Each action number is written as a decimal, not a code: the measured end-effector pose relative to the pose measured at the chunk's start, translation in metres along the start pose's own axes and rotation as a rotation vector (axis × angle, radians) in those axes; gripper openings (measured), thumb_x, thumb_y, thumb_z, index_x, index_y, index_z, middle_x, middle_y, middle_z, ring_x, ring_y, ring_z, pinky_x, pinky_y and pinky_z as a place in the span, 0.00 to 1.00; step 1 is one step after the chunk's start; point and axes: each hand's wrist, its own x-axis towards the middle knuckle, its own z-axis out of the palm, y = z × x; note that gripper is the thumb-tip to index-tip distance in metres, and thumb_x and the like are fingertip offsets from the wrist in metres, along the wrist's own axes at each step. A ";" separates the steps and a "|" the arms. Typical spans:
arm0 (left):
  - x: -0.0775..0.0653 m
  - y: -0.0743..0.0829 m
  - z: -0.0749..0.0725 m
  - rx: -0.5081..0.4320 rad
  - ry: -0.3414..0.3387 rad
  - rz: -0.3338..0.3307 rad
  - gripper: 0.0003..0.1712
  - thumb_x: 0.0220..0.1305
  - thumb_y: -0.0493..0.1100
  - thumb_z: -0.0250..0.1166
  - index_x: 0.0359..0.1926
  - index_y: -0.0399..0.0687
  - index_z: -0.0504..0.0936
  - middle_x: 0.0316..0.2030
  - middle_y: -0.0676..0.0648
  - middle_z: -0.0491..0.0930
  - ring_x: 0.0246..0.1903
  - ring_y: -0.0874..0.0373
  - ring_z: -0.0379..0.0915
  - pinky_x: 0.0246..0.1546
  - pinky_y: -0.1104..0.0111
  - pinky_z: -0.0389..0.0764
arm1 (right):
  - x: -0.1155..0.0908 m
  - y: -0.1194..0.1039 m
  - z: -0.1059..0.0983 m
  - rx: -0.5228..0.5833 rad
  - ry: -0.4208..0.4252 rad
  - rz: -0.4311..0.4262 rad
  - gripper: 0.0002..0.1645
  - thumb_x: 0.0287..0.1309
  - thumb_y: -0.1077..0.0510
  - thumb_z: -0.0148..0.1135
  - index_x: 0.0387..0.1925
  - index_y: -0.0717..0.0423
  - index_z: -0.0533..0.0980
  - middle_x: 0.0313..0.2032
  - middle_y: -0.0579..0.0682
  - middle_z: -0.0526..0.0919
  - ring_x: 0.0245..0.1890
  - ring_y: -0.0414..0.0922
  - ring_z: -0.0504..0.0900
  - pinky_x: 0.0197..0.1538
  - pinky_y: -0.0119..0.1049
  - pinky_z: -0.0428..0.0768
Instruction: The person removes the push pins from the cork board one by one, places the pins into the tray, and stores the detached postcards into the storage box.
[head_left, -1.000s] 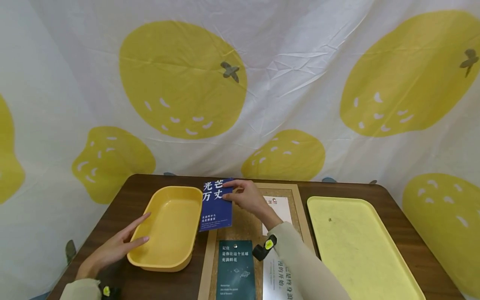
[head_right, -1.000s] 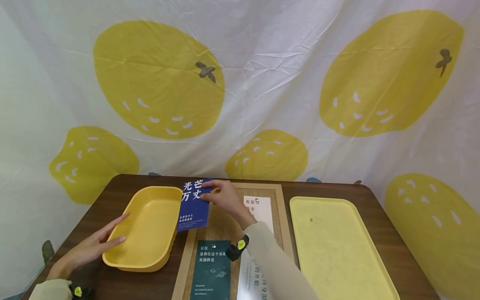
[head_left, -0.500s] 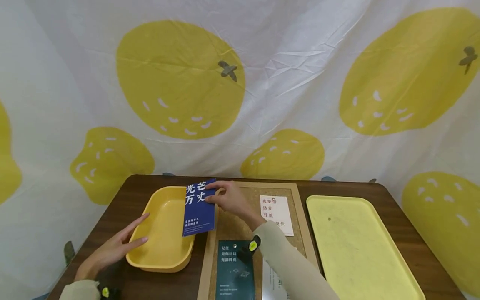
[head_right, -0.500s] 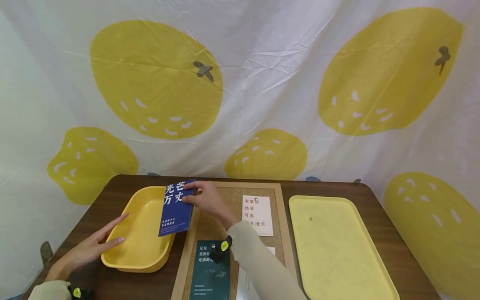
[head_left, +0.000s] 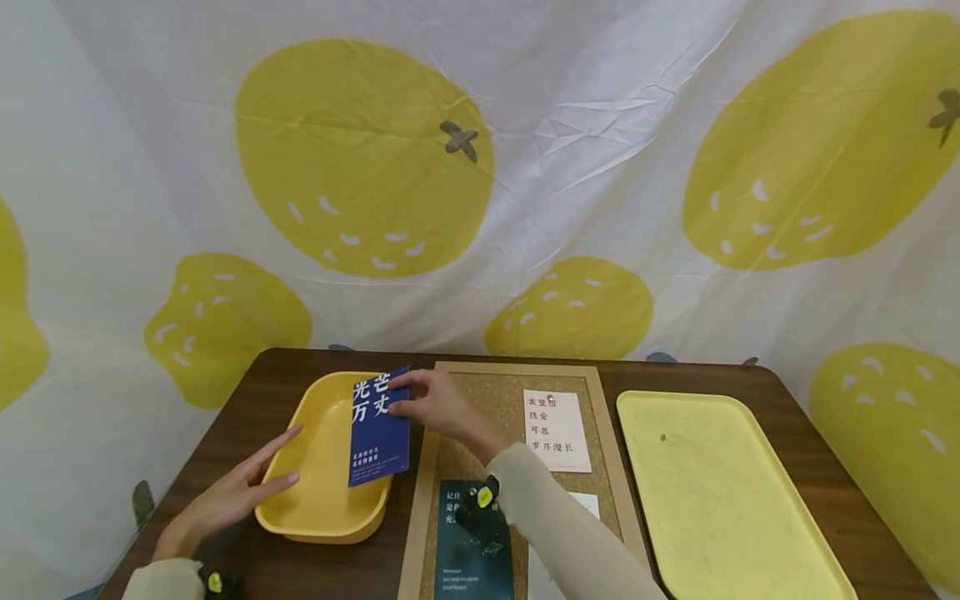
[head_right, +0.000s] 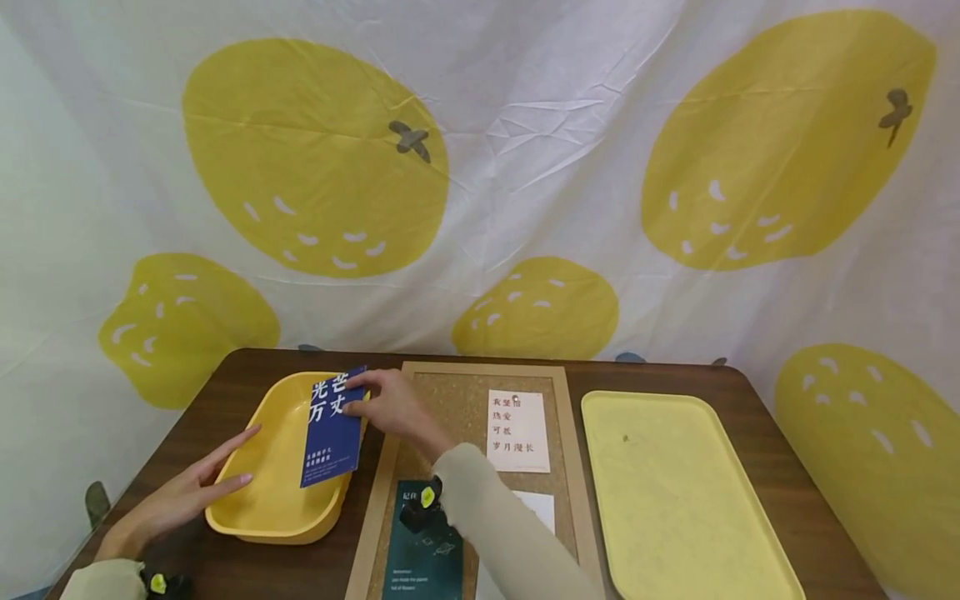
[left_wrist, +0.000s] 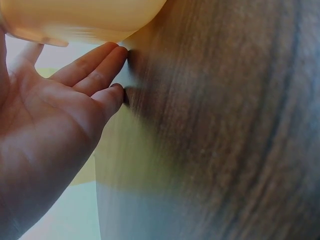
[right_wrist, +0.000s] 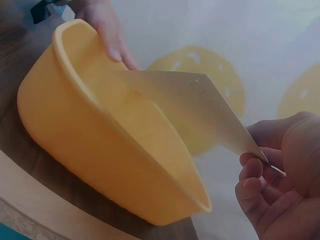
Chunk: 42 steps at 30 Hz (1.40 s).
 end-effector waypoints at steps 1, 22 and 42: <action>0.000 0.000 0.000 0.004 0.002 -0.007 0.44 0.60 0.61 0.59 0.72 0.67 0.47 0.73 0.43 0.38 0.70 0.38 0.33 0.63 0.40 0.45 | 0.001 0.001 0.001 -0.013 -0.001 -0.005 0.19 0.52 0.58 0.68 0.48 0.51 0.80 0.36 0.47 0.80 0.27 0.40 0.76 0.26 0.28 0.74; 0.001 -0.002 0.001 0.010 0.016 -0.023 0.44 0.59 0.62 0.60 0.72 0.71 0.48 0.73 0.43 0.39 0.70 0.40 0.39 0.63 0.41 0.50 | 0.009 -0.002 0.032 -0.124 0.003 0.034 0.18 0.52 0.55 0.68 0.47 0.48 0.81 0.39 0.44 0.77 0.29 0.39 0.76 0.28 0.28 0.77; 0.001 -0.002 0.003 0.020 0.030 -0.020 0.43 0.59 0.62 0.59 0.71 0.72 0.49 0.73 0.43 0.40 0.70 0.39 0.36 0.63 0.40 0.46 | 0.014 0.000 0.054 -0.117 0.009 0.110 0.18 0.53 0.54 0.68 0.47 0.47 0.80 0.36 0.43 0.77 0.28 0.39 0.75 0.27 0.28 0.76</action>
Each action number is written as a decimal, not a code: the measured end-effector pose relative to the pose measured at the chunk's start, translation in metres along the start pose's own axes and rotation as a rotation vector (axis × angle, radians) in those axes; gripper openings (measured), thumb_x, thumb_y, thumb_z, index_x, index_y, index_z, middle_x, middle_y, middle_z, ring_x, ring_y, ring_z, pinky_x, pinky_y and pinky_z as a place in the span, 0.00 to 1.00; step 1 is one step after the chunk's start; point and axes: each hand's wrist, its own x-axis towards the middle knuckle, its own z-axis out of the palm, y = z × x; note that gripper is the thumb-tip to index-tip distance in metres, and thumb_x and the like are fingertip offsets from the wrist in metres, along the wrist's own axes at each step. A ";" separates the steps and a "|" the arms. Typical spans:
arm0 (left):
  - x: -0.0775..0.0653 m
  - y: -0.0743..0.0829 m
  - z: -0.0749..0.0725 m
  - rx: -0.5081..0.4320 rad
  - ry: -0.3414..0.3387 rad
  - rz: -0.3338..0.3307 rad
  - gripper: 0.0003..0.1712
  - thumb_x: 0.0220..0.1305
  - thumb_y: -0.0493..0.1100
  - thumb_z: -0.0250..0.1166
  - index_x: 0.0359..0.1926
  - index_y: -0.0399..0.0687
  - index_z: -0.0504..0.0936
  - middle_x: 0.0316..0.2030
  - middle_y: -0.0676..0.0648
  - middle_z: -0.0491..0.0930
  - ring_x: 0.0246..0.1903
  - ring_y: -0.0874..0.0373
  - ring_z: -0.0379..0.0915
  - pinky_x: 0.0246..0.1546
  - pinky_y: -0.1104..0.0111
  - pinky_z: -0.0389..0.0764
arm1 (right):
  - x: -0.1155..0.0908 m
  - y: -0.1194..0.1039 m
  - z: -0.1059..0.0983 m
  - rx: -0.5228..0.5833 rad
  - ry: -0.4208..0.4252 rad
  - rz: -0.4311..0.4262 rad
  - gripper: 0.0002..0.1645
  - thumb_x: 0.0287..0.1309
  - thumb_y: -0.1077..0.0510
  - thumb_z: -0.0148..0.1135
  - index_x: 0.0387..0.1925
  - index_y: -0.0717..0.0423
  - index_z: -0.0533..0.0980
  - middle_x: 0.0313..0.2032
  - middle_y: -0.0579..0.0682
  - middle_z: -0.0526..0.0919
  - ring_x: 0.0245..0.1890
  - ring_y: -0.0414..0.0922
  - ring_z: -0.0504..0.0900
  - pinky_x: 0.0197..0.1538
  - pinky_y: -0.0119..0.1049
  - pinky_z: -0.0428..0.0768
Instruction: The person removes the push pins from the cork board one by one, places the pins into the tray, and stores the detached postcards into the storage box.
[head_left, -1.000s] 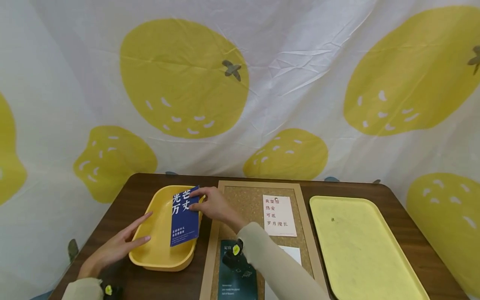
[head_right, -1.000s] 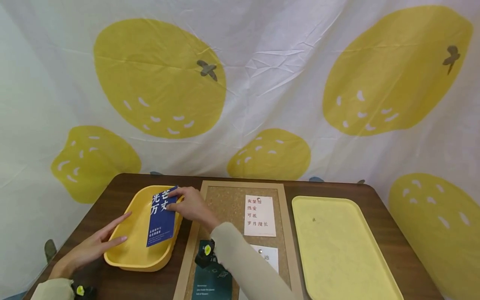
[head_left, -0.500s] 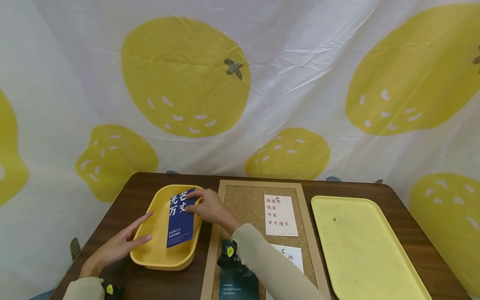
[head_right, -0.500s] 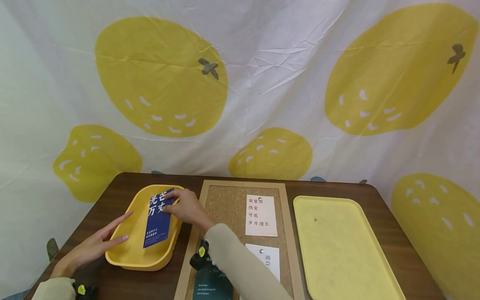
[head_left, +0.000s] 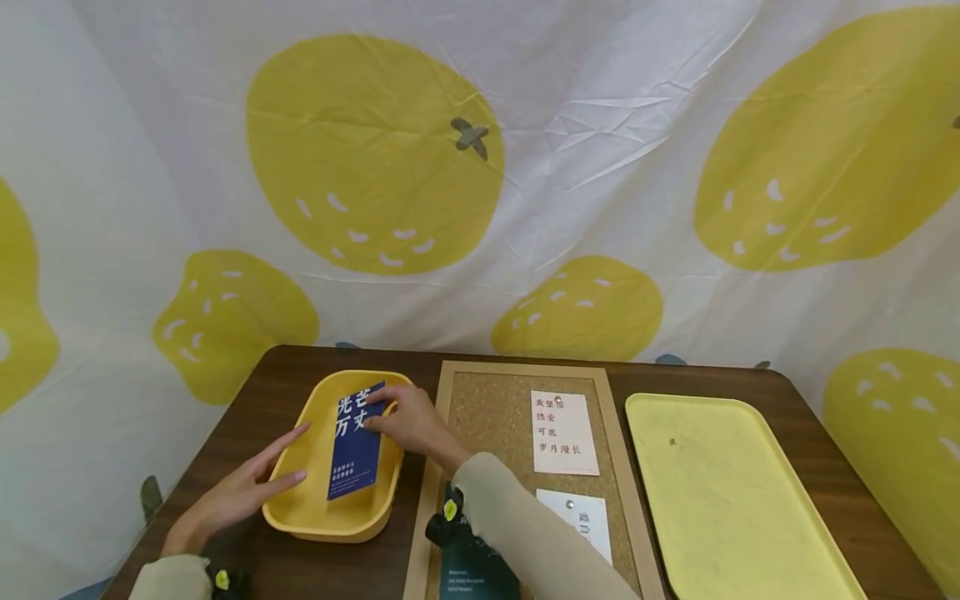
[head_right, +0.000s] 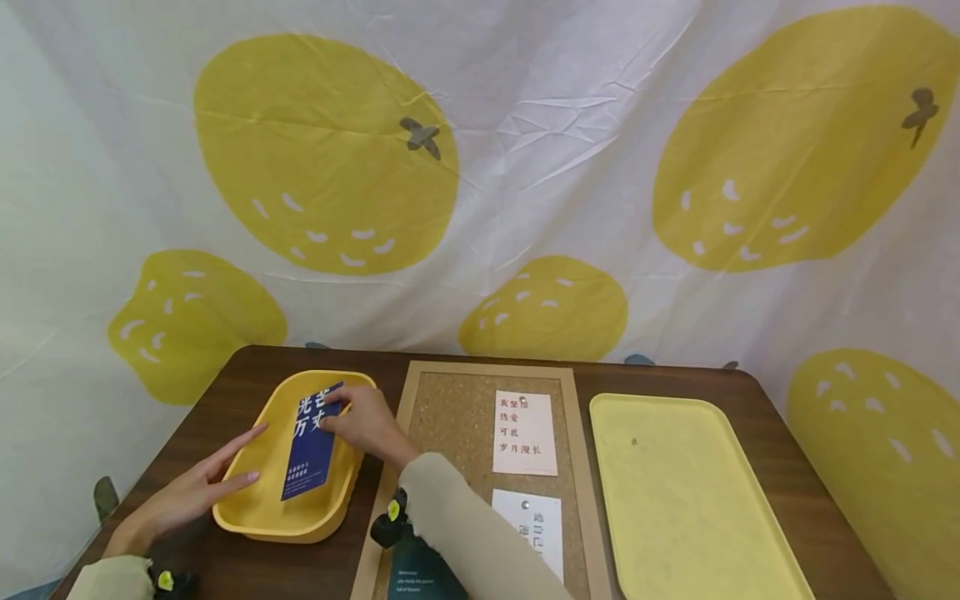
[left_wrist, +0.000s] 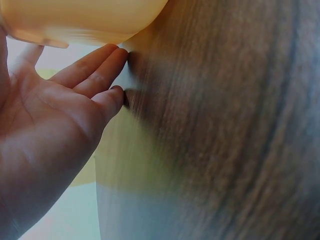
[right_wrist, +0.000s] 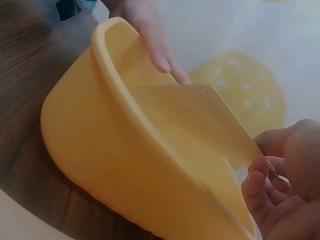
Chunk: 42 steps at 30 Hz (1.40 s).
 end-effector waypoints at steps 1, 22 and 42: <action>0.000 0.000 0.000 -0.001 -0.002 -0.001 0.43 0.60 0.62 0.59 0.71 0.72 0.49 0.73 0.43 0.39 0.70 0.39 0.36 0.63 0.40 0.46 | 0.000 0.000 0.001 0.000 -0.001 0.005 0.18 0.53 0.54 0.67 0.47 0.47 0.80 0.36 0.43 0.77 0.28 0.40 0.75 0.27 0.29 0.75; -0.002 0.003 0.000 -0.029 -0.007 -0.009 0.41 0.61 0.60 0.59 0.71 0.72 0.49 0.73 0.43 0.39 0.70 0.39 0.36 0.63 0.40 0.49 | 0.002 -0.001 0.014 0.032 -0.011 -0.012 0.20 0.53 0.57 0.67 0.50 0.53 0.79 0.32 0.43 0.77 0.20 0.40 0.75 0.22 0.30 0.77; -0.002 0.000 0.000 -0.045 -0.006 -0.003 0.41 0.61 0.59 0.59 0.71 0.71 0.49 0.73 0.44 0.39 0.70 0.39 0.35 0.63 0.40 0.48 | 0.004 -0.001 0.029 -0.186 0.064 -0.117 0.19 0.52 0.57 0.67 0.48 0.52 0.80 0.43 0.45 0.82 0.37 0.35 0.77 0.38 0.24 0.78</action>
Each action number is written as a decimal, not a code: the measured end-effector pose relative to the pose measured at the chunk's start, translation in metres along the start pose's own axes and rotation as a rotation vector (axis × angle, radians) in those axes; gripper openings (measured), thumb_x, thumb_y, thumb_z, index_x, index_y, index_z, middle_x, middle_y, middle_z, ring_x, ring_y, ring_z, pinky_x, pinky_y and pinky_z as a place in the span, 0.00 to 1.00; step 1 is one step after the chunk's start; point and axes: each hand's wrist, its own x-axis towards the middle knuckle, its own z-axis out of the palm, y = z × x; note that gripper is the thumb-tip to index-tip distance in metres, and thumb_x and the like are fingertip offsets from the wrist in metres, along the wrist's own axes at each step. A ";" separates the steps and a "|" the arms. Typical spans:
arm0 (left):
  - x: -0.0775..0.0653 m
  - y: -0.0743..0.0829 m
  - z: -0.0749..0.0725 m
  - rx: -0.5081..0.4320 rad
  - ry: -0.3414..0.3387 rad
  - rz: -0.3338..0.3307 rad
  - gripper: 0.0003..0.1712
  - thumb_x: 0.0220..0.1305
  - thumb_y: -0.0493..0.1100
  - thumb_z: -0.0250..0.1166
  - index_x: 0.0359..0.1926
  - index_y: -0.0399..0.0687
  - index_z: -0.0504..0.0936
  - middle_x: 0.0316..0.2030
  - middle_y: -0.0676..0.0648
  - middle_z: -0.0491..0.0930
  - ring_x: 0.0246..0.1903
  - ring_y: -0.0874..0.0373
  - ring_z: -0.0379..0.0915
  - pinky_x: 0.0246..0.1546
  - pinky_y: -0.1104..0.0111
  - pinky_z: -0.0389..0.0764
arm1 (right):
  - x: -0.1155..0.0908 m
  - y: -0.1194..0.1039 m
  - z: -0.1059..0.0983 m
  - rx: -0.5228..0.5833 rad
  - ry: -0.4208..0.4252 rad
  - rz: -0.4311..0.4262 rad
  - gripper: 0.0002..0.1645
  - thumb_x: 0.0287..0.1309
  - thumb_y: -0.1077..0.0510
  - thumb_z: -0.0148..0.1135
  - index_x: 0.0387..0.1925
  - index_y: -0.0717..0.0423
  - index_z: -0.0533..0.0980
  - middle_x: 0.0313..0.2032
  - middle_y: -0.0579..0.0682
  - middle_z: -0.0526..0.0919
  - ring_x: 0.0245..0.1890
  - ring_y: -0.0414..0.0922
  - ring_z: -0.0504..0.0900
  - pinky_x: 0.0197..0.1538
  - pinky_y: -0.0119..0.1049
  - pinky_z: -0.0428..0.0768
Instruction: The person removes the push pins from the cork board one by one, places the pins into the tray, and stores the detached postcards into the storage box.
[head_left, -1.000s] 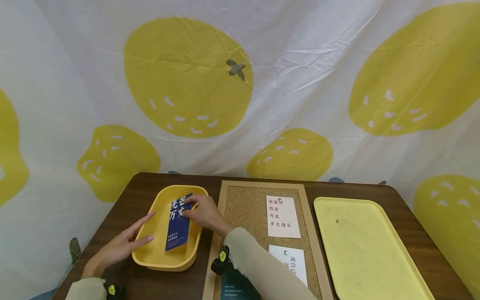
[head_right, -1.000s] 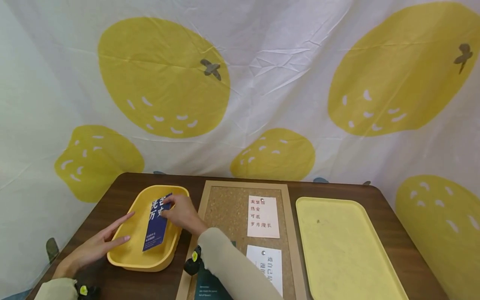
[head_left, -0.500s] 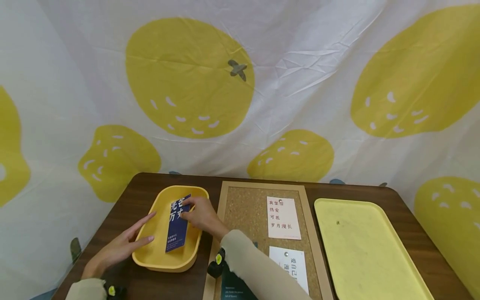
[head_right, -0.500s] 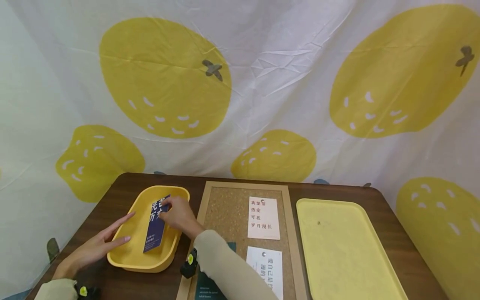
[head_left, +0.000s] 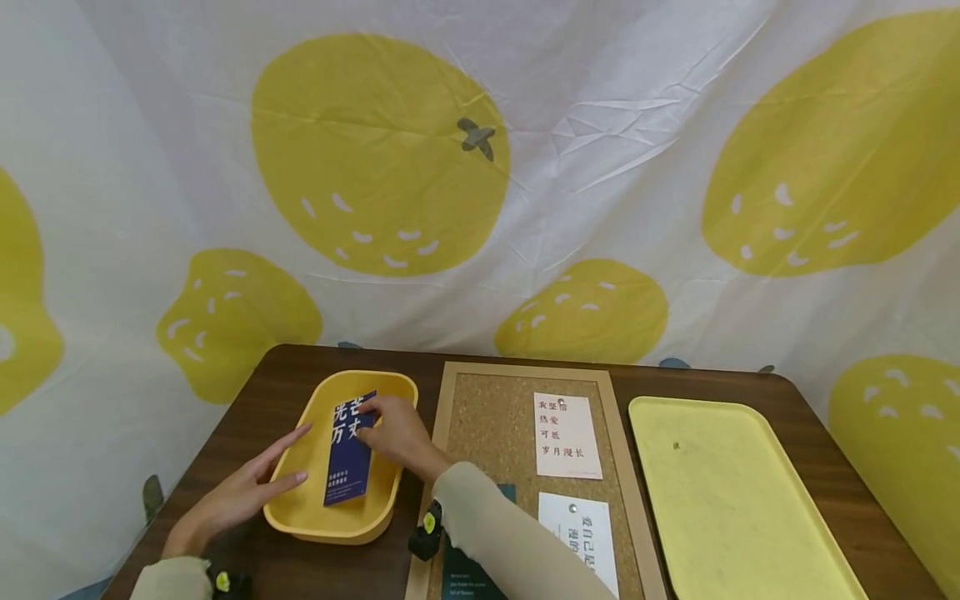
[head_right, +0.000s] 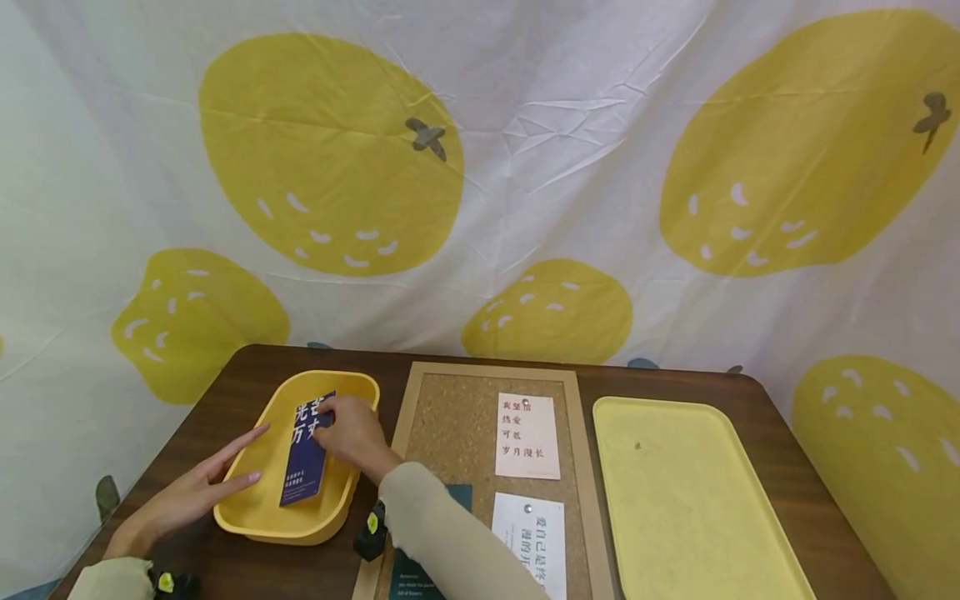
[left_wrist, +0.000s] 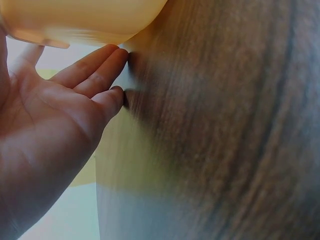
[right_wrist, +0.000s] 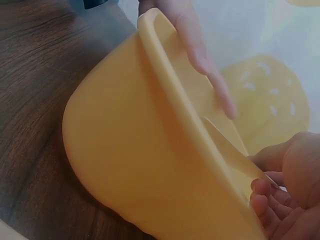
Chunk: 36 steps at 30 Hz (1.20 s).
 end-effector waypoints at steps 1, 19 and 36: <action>0.000 0.000 0.000 0.000 0.000 -0.004 0.41 0.61 0.59 0.59 0.71 0.71 0.49 0.73 0.44 0.39 0.70 0.39 0.35 0.63 0.40 0.48 | 0.000 0.000 0.001 -0.005 0.000 0.005 0.19 0.52 0.57 0.67 0.48 0.51 0.80 0.43 0.45 0.82 0.37 0.35 0.77 0.38 0.24 0.78; -0.002 0.002 0.001 -0.019 -0.012 0.006 0.41 0.62 0.58 0.58 0.72 0.69 0.49 0.73 0.44 0.39 0.70 0.40 0.37 0.64 0.41 0.49 | 0.000 -0.001 0.004 -0.067 0.017 0.066 0.19 0.54 0.54 0.66 0.49 0.48 0.79 0.47 0.44 0.81 0.39 0.36 0.80 0.40 0.29 0.80; -0.003 0.004 0.000 -0.019 -0.014 -0.018 0.41 0.62 0.59 0.58 0.71 0.71 0.48 0.73 0.44 0.38 0.70 0.39 0.36 0.63 0.41 0.51 | 0.000 -0.006 0.005 -0.150 0.025 0.090 0.21 0.53 0.52 0.67 0.50 0.48 0.79 0.47 0.44 0.81 0.42 0.38 0.80 0.45 0.32 0.80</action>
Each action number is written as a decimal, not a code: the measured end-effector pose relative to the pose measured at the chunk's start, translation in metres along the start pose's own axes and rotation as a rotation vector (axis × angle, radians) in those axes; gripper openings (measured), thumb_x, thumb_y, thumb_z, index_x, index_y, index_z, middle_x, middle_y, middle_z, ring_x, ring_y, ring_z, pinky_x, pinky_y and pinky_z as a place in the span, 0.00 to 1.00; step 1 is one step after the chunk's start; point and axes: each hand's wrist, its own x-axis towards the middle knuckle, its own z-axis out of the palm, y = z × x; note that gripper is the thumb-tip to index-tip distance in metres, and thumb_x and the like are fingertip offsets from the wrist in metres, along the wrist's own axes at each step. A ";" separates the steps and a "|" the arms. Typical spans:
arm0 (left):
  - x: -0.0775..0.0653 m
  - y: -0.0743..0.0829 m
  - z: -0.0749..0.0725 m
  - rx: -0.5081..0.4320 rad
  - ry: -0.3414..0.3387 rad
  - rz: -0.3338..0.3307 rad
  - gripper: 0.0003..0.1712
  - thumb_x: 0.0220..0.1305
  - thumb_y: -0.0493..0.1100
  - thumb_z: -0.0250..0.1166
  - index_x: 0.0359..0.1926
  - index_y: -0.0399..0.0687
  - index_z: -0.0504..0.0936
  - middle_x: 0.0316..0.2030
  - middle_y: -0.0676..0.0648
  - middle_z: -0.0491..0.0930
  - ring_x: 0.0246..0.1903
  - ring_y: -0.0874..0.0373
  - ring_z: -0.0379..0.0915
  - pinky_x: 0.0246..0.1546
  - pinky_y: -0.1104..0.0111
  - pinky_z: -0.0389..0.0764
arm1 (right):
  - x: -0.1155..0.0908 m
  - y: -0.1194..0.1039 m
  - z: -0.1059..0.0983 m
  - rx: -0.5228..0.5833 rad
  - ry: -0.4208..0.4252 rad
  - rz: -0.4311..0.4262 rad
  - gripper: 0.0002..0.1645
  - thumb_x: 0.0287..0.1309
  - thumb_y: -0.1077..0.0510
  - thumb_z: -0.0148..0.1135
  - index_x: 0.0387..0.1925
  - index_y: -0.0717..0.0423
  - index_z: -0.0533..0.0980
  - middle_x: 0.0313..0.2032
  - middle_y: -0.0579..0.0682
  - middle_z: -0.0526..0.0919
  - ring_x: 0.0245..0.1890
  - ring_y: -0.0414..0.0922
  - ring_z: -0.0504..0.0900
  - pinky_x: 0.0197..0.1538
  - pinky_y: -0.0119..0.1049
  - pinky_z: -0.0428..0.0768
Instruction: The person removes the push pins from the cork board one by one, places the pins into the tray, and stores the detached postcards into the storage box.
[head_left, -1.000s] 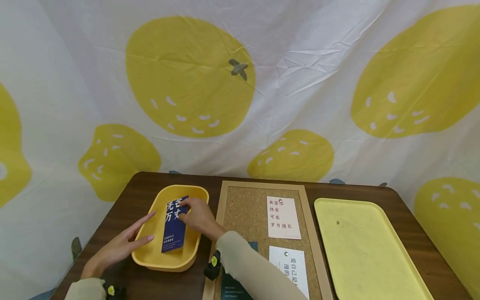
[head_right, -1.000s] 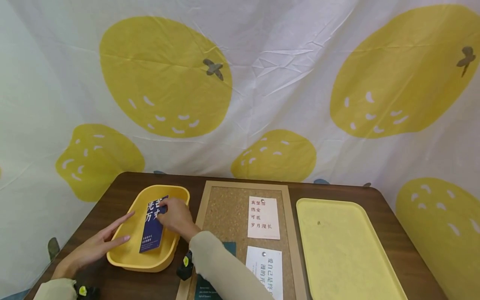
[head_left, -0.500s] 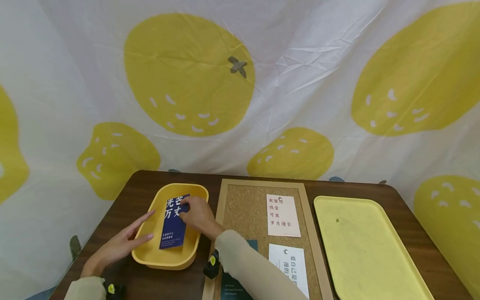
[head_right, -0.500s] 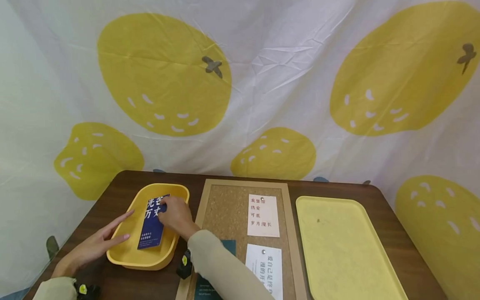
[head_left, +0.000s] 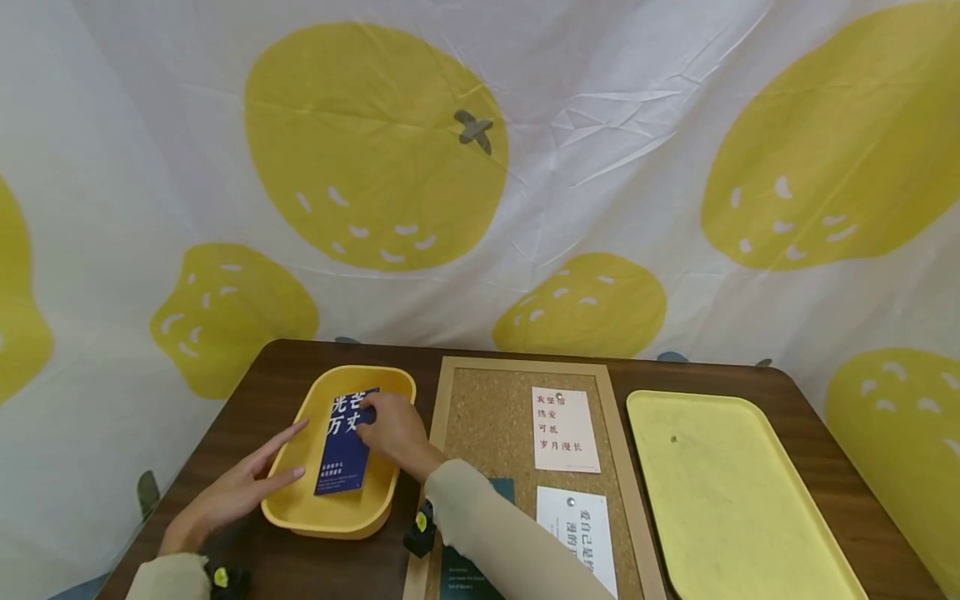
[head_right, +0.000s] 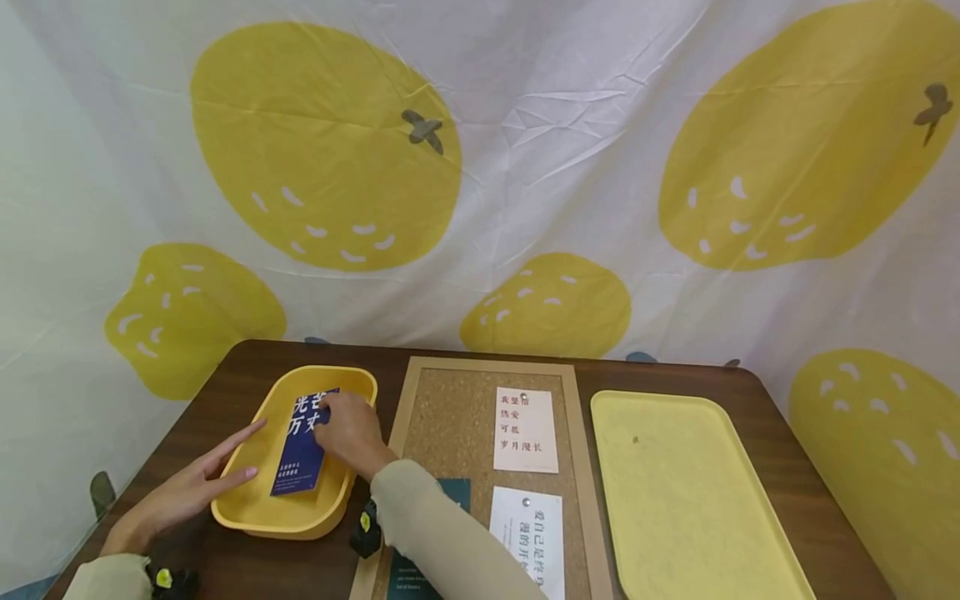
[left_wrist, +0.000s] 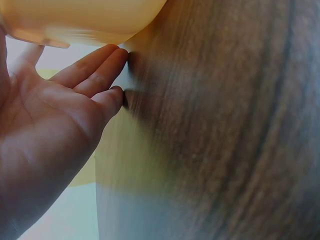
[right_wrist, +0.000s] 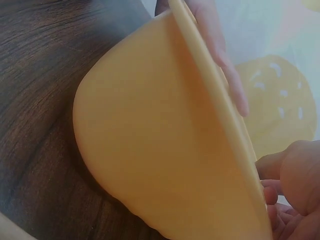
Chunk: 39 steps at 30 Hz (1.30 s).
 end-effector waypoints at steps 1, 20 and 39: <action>0.000 0.000 0.000 -0.002 0.000 0.005 0.41 0.62 0.59 0.58 0.71 0.71 0.48 0.73 0.44 0.38 0.70 0.39 0.36 0.63 0.41 0.51 | 0.000 0.000 0.000 -0.002 0.000 0.001 0.21 0.53 0.52 0.67 0.50 0.48 0.78 0.47 0.44 0.81 0.42 0.38 0.80 0.46 0.32 0.80; -0.001 -0.002 0.001 -0.020 0.002 0.016 0.40 0.62 0.58 0.59 0.71 0.73 0.49 0.73 0.45 0.38 0.71 0.40 0.37 0.64 0.43 0.53 | 0.002 0.001 0.002 -0.033 0.012 -0.005 0.21 0.52 0.52 0.67 0.50 0.49 0.78 0.45 0.44 0.81 0.39 0.37 0.79 0.44 0.30 0.80; -0.001 -0.003 0.000 -0.011 -0.004 0.030 0.40 0.62 0.58 0.59 0.71 0.73 0.49 0.73 0.45 0.38 0.71 0.40 0.35 0.64 0.41 0.51 | 0.002 0.001 0.002 -0.066 0.036 -0.017 0.21 0.52 0.51 0.67 0.49 0.51 0.79 0.42 0.44 0.82 0.34 0.35 0.78 0.38 0.27 0.78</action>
